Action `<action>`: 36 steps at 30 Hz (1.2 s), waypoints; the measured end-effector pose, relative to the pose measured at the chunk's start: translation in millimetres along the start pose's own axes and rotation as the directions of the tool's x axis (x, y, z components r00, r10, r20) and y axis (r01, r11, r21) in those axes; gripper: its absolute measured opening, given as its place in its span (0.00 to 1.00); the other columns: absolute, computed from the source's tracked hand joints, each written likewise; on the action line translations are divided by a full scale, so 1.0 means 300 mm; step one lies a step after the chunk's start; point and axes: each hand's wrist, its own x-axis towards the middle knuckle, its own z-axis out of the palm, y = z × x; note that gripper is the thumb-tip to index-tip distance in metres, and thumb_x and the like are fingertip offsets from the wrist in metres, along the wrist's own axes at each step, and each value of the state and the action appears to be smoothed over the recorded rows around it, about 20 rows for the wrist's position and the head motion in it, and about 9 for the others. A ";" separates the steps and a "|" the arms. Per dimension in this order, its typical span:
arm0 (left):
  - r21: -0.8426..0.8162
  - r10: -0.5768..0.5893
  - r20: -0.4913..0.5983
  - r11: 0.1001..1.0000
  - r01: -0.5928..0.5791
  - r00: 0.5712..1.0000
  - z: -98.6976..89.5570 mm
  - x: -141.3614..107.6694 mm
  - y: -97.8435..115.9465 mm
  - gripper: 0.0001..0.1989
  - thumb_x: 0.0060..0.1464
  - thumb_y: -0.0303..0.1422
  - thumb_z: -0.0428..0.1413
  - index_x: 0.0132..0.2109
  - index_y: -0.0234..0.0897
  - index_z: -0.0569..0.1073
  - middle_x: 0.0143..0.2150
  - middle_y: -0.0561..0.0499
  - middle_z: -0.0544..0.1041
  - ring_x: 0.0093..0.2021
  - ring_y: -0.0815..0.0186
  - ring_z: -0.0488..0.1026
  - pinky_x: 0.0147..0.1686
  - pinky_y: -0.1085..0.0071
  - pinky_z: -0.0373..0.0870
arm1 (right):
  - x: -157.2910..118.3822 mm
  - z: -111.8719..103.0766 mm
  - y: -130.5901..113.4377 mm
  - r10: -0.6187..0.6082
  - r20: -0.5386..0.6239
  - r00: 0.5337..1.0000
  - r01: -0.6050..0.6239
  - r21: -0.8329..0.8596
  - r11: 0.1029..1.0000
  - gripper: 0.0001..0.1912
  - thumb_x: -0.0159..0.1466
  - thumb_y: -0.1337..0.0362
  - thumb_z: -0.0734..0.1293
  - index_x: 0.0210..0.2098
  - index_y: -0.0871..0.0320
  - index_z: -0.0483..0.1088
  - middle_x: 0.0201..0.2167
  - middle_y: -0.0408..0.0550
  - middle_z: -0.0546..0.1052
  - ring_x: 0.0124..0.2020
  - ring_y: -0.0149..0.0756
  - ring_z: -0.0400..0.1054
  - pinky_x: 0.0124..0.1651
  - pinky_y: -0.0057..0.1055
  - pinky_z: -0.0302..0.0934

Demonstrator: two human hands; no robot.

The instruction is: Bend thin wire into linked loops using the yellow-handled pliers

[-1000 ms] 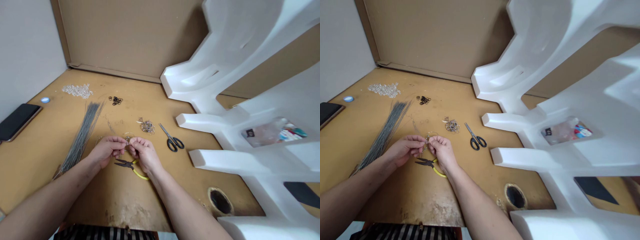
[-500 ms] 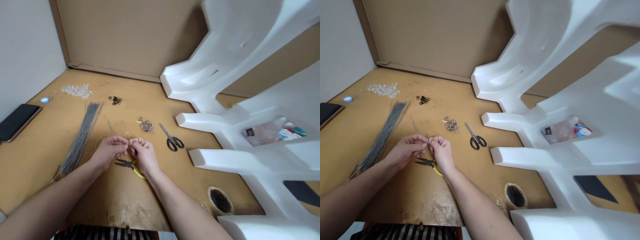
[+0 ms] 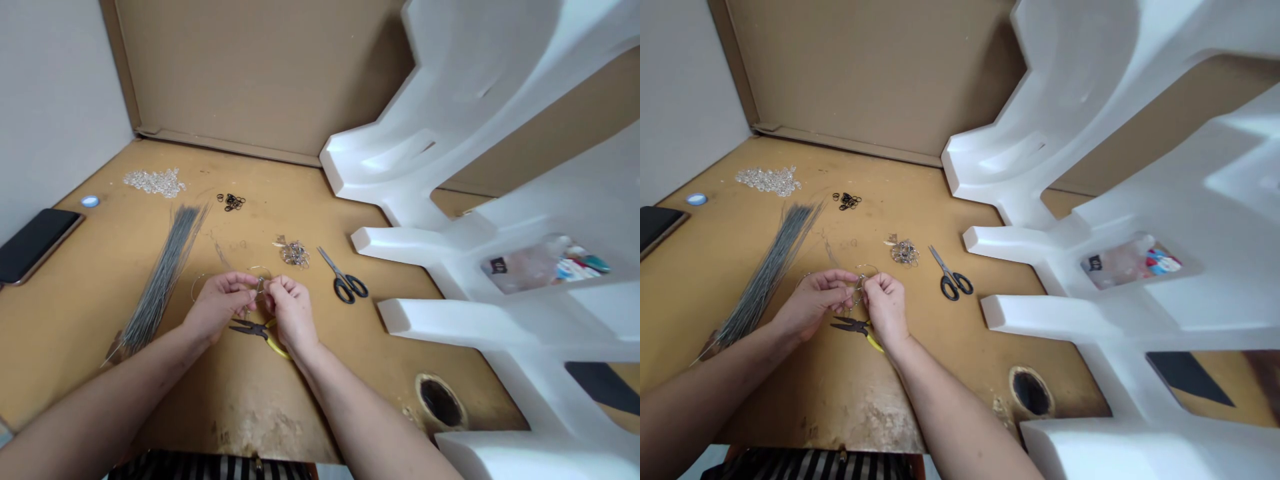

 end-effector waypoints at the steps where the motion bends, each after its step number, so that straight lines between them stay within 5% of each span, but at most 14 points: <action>1: 0.002 0.001 -0.001 1.000 -0.001 1.000 0.000 0.000 0.000 0.09 0.30 0.27 0.57 0.27 0.33 0.72 0.13 0.56 0.69 0.15 0.75 0.63 0.17 0.77 0.56 | 0.002 -0.002 0.002 -0.003 -0.006 1.000 0.003 0.000 1.000 0.09 0.43 0.70 0.60 0.10 0.58 0.56 0.06 0.34 0.57 0.11 0.20 0.44 0.15 0.22 0.36; 21: -0.037 -0.112 0.045 0.993 0.114 0.993 0.002 0.002 -0.015 0.09 0.29 0.29 0.61 0.23 0.32 0.70 0.16 0.53 0.71 0.17 0.74 0.64 0.19 0.76 0.60 | -0.008 0.004 -0.010 0.055 0.074 0.996 -0.059 0.064 0.996 0.11 0.46 0.68 0.61 0.11 0.58 0.57 0.05 0.35 0.58 0.08 0.23 0.54 0.13 0.21 0.44; 36: -0.214 -0.137 0.042 0.966 0.143 0.990 0.017 -0.004 -0.040 0.09 0.32 0.25 0.59 0.28 0.33 0.72 0.17 0.55 0.71 0.17 0.76 0.63 0.19 0.78 0.57 | -0.014 0.010 0.006 0.017 0.072 0.997 -0.028 0.151 0.988 0.10 0.47 0.70 0.60 0.13 0.57 0.56 0.06 0.33 0.59 0.07 0.23 0.54 0.12 0.21 0.50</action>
